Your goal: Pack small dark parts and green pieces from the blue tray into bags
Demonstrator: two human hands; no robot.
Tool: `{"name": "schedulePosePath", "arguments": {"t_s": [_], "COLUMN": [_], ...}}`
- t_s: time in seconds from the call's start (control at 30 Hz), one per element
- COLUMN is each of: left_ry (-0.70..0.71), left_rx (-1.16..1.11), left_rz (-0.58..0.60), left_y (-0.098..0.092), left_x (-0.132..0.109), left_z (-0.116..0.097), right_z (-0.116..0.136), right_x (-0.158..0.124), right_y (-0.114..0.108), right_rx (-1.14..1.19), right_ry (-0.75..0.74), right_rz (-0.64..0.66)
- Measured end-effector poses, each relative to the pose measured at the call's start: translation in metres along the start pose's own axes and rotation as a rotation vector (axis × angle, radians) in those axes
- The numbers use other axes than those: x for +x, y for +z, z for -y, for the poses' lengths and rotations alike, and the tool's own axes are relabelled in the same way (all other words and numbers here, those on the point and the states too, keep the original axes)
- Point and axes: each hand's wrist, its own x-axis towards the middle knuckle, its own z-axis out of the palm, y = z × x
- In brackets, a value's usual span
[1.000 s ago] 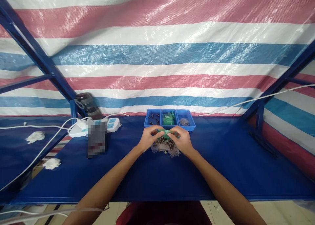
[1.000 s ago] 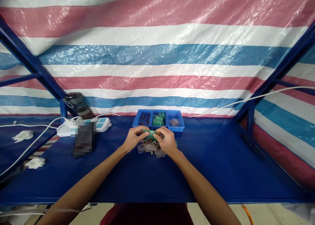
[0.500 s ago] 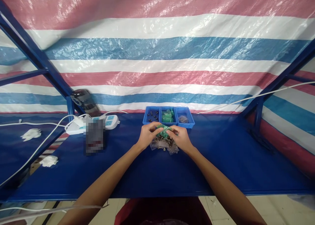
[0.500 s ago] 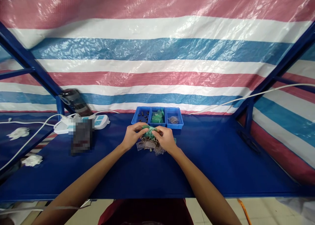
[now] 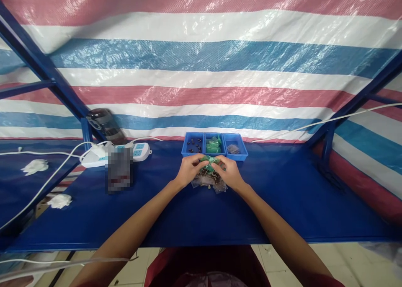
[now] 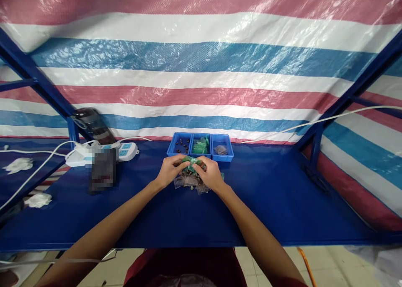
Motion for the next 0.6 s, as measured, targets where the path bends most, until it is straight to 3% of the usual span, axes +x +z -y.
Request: {"name": "schedulePosePath", "arguments": {"t_s": [0.1,0.17,0.33,0.47,0.6], "left_ry": [0.014,0.007,-0.038,-0.053,-0.023], "left_rx": [0.068,0.100,0.091,0.088,0.096], "left_rz": [-0.017,-0.096,-0.313,-0.310,-0.292], "left_y": [-0.001,-0.002,-0.009,-0.009,-0.007], "left_x": [0.000,0.001,0.005,0.005,0.004], "left_z": [0.000,0.000,0.003,0.005,0.005], "right_z": [0.002,0.002,-0.013,-0.033,-0.041], "right_x": [0.004,0.013,0.048,0.072,0.085], "right_y": [-0.002,-0.009,-0.041,-0.054,-0.049], "right_rx": [0.012,-0.039,-0.207,-0.377,-0.550], "right_ry": [-0.007,-0.019,-0.031,-0.113,-0.176], "right_rz": [0.024,0.002,-0.189,0.031,0.219]}}
